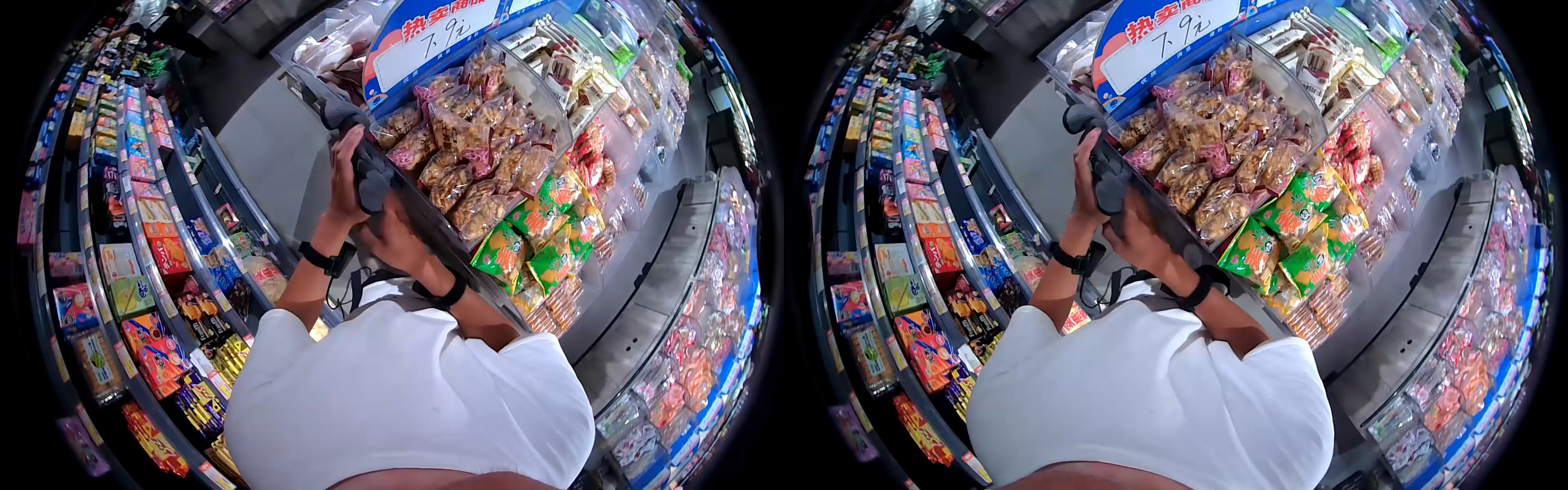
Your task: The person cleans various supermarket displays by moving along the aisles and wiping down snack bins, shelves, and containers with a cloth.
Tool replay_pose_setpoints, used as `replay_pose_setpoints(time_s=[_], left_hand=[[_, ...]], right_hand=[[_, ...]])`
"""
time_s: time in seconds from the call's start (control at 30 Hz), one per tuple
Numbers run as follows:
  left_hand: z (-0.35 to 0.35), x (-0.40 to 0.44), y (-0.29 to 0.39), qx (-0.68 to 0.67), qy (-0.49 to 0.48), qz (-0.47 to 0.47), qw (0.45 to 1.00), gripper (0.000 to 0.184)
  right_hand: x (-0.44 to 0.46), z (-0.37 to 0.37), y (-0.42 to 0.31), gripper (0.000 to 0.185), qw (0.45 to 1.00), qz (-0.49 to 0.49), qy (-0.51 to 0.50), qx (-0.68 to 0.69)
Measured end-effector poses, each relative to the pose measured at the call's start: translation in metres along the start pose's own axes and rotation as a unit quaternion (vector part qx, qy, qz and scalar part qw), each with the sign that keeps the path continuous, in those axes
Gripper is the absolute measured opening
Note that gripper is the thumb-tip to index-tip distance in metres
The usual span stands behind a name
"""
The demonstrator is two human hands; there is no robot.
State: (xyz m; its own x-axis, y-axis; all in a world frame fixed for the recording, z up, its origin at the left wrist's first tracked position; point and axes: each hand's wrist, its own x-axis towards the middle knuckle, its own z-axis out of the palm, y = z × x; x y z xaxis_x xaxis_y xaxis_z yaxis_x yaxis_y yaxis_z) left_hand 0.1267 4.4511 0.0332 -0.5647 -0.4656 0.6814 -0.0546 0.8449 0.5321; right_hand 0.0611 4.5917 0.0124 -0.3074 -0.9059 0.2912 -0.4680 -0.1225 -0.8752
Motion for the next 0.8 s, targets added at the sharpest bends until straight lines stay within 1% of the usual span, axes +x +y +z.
replay_pose_setpoints(time_s=[0.03, 0.07, 0.1, 0.13, 0.17, 0.2, 0.23, 0.27, 0.3, 0.33, 0.37, 0.43, 0.47, 0.5, 0.53, 0.57, 0.6, 0.63, 0.7, 0.77, 0.8], left_hand=[[0.0, 0.0, -0.002, -0.008, -0.004, -0.003, 1.0, 0.069], [0.001, -0.003, -0.003, -0.055, -0.005, 0.021, 0.998, 0.069], [0.002, -0.004, 0.001, -0.101, -0.001, 0.042, 0.994, 0.07], [0.005, -0.006, 0.006, -0.13, -0.004, 0.063, 0.99, 0.07], [0.0, -0.007, 0.015, -0.114, -0.036, 0.082, 0.989, 0.069], [0.0, -0.013, 0.009, -0.141, -0.067, 0.098, 0.983, 0.069], [-0.001, -0.017, 0.003, -0.17, -0.101, 0.117, 0.973, 0.069], [-0.005, -0.019, -0.001, -0.158, -0.124, 0.114, 0.973, 0.072], [-0.011, -0.012, -0.011, -0.131, -0.126, 0.149, 0.972, 0.075], [-0.02, -0.005, -0.02, -0.112, -0.156, 0.139, 0.971, 0.075], [-0.028, 0.002, -0.029, -0.094, -0.189, 0.133, 0.968, 0.075], [-0.031, 0.011, -0.05, -0.128, -0.131, 0.141, 0.973, 0.074], [-0.031, 0.013, -0.058, -0.141, -0.123, 0.147, 0.971, 0.073], [-0.031, 0.013, -0.063, -0.163, -0.135, 0.155, 0.965, 0.073], [-0.031, 0.012, -0.067, -0.174, -0.14, 0.151, 0.963, 0.073], [-0.029, 0.015, -0.07, -0.181, -0.141, 0.151, 0.962, 0.074], [-0.03, 0.014, -0.069, -0.208, -0.16, 0.137, 0.955, 0.077], [-0.03, 0.013, -0.066, -0.216, -0.169, 0.144, 0.951, 0.077], [-0.03, 0.019, -0.056, -0.274, -0.166, 0.141, 0.937, 0.081], [-0.029, 0.023, -0.041, -0.275, -0.185, 0.156, 0.93, 0.082], [-0.028, 0.021, -0.032, -0.281, -0.211, 0.155, 0.923, 0.081]], right_hand=[[-0.003, 0.002, 0.006, 0.075, 0.999, -0.019, 0.04, -0.016], [-0.009, 0.004, 0.013, 0.07, 0.996, -0.037, 0.075, -0.033], [-0.014, 0.004, 0.024, 0.07, 0.996, -0.028, 0.068, -0.04], [-0.014, 0.002, 0.038, 0.068, 0.989, -0.092, 0.023, -0.111], [-0.01, 0.001, 0.046, 0.066, 0.971, -0.156, -0.022, -0.182], [0.001, -0.003, 0.03, 0.06, 0.998, -0.054, -0.024, -0.016], [0.006, -0.003, 0.023, 0.06, 0.998, -0.045, -0.02, -0.024], [0.008, -0.001, 0.017, 0.06, 1.0, -0.003, -0.007, -0.005], [0.009, 0.003, 0.012, 0.059, 0.999, 0.041, 0.011, 0.013], [-0.002, 0.024, 0.05, 0.059, 0.988, -0.016, 0.054, -0.14], [0.001, 0.032, 0.05, 0.059, 0.986, 0.003, 0.071, -0.152], [0.001, 0.049, 0.045, 0.056, 0.944, 0.089, 0.168, -0.271], [-0.001, 0.056, 0.049, 0.05, 0.932, 0.251, 0.14, -0.221], [-0.004, 0.065, 0.063, 0.05, 0.923, 0.269, 0.158, -0.227], [-0.006, 0.073, 0.081, 0.047, 0.93, 0.289, 0.177, -0.145], [0.002, 0.073, 0.064, 0.043, 0.935, 0.285, 0.206, -0.043], [0.011, 0.073, 0.045, 0.04, 0.929, 0.278, 0.236, 0.058], [0.006, 0.076, 0.044, 0.04, 0.925, 0.281, 0.25, 0.059], [-0.017, 0.076, 0.053, 0.04, 0.948, 0.203, 0.242, -0.024], [-0.042, 0.089, 0.051, 0.036, 0.918, 0.207, 0.333, 0.057], [-0.031, 0.075, 0.004, 0.035, 0.905, 0.182, 0.384, -0.01]])
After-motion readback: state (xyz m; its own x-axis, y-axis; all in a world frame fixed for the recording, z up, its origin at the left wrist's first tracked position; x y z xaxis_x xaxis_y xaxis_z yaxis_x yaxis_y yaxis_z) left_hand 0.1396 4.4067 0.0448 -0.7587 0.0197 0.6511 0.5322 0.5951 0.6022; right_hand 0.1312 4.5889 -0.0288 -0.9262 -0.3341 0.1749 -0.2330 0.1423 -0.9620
